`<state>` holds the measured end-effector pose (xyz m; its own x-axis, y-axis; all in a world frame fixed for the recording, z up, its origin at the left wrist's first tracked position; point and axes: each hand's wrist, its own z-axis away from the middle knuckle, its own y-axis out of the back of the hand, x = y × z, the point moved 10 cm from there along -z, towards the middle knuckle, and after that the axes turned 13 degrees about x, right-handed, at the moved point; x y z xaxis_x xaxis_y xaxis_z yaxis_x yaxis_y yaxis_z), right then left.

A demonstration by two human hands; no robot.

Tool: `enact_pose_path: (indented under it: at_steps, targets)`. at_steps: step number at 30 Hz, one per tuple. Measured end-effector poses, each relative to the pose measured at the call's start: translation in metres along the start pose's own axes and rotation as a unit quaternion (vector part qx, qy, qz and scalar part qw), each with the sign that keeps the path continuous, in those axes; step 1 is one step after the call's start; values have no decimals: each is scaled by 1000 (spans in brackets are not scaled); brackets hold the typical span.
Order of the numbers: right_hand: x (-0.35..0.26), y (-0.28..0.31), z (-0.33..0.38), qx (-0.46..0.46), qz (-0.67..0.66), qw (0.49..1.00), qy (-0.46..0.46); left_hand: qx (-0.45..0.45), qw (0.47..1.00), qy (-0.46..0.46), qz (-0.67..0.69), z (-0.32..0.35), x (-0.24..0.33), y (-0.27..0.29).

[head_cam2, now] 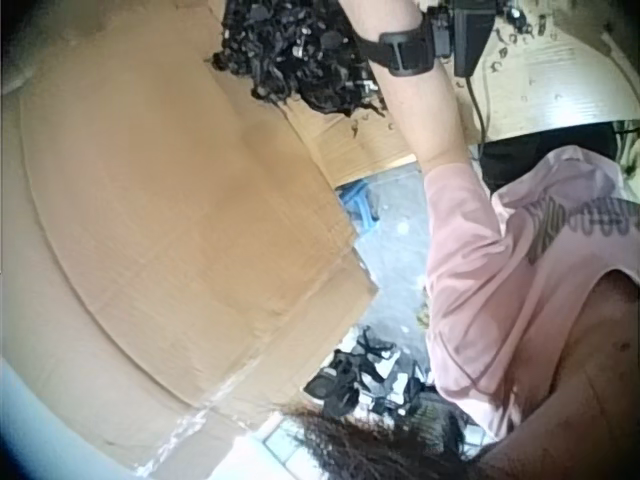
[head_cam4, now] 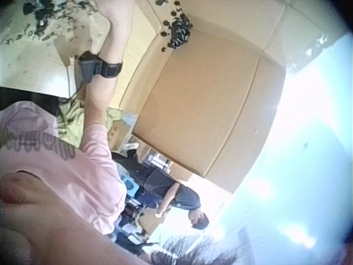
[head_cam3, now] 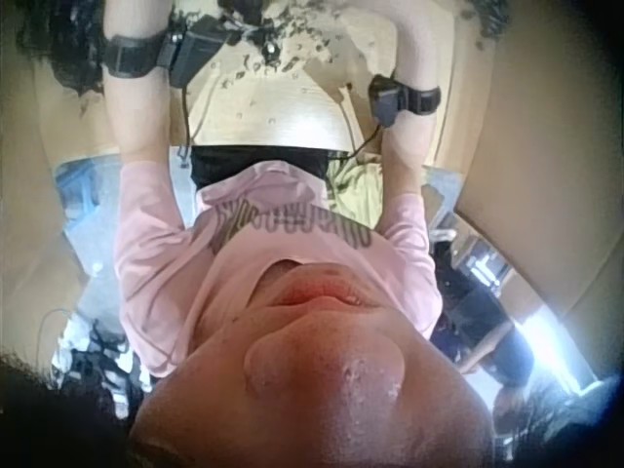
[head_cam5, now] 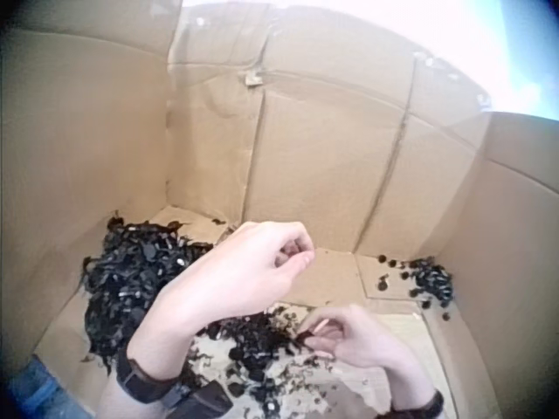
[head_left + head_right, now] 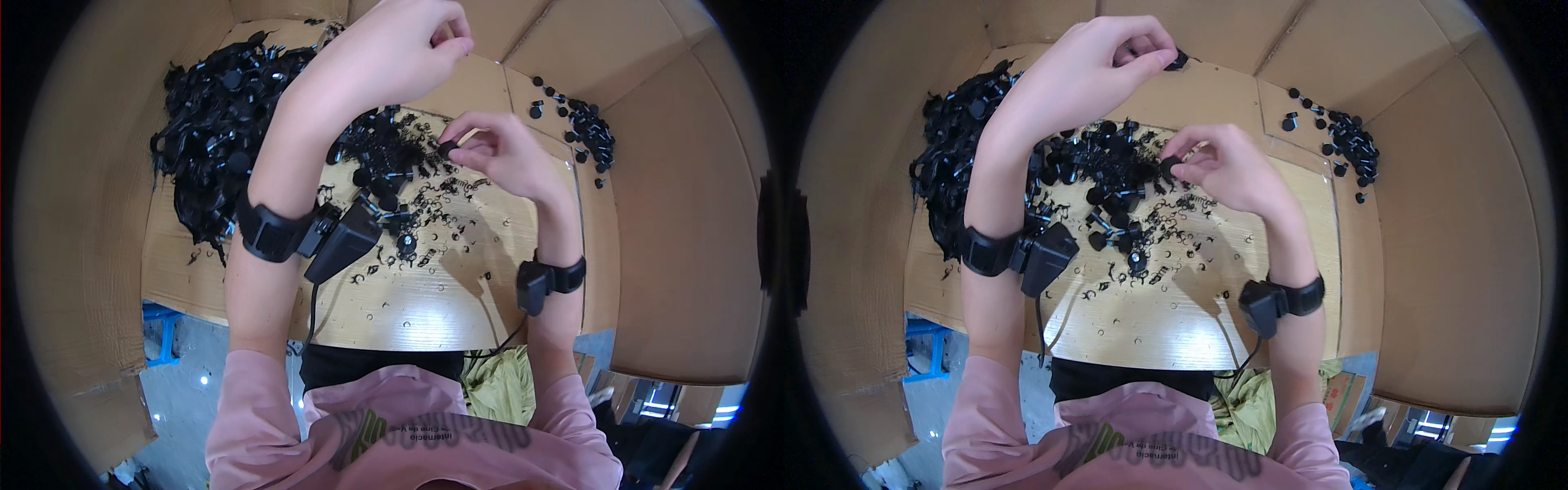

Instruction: The person picks up a bolt and a washer from a table, slides the washer onto the bolt, and places the assembly into a pile, repeating this process multiple times.

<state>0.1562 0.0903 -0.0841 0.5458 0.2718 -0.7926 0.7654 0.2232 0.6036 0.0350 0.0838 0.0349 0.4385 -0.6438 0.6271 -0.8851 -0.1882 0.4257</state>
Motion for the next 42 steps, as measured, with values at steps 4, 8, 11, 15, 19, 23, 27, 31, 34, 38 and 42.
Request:
enact_pose_path:
  at_steps: [4, 8, 11, 15, 19, 23, 27, 31, 34, 38, 42]
  targets:
    - [-57, 49, 23, 80, -142, 983, 83, -47, 999, -11, 1, 1, -7, -21]
    - [-85, 76, 43, 163, -162, 962, 150, -160, 967, 58, 188, 12, 7, -43]
    - [-105, 86, 56, 185, -86, 952, 230, -142, 958, 48, 246, 11, 26, -38]
    - [-118, 101, 72, 285, -111, 921, 241, -100, 950, 69, 287, 10, 41, -26]
    - [-131, 111, 87, 331, -34, 893, 302, -70, 943, 105, 309, 12, 53, -21]
    - [-142, 109, 95, 326, -32, 873, 362, -55, 932, 114, 339, 14, 63, -12]
    - [-141, 113, 99, 323, -73, 878, 346, -72, 919, 135, 363, 14, 63, -17]
    - [-146, 109, 100, 299, -93, 879, 360, -72, 895, 100, 428, 15, 62, -16]
    - [-143, 111, 99, 292, -124, 889, 331, -58, 900, 96, 421, 15, 63, -16]
    - [-131, 110, 92, 268, -177, 918, 234, -26, 914, 35, 403, 11, 67, -8]
    - [-133, 108, 93, 252, -185, 920, 237, 20, 937, 37, 348, 8, 65, 1]
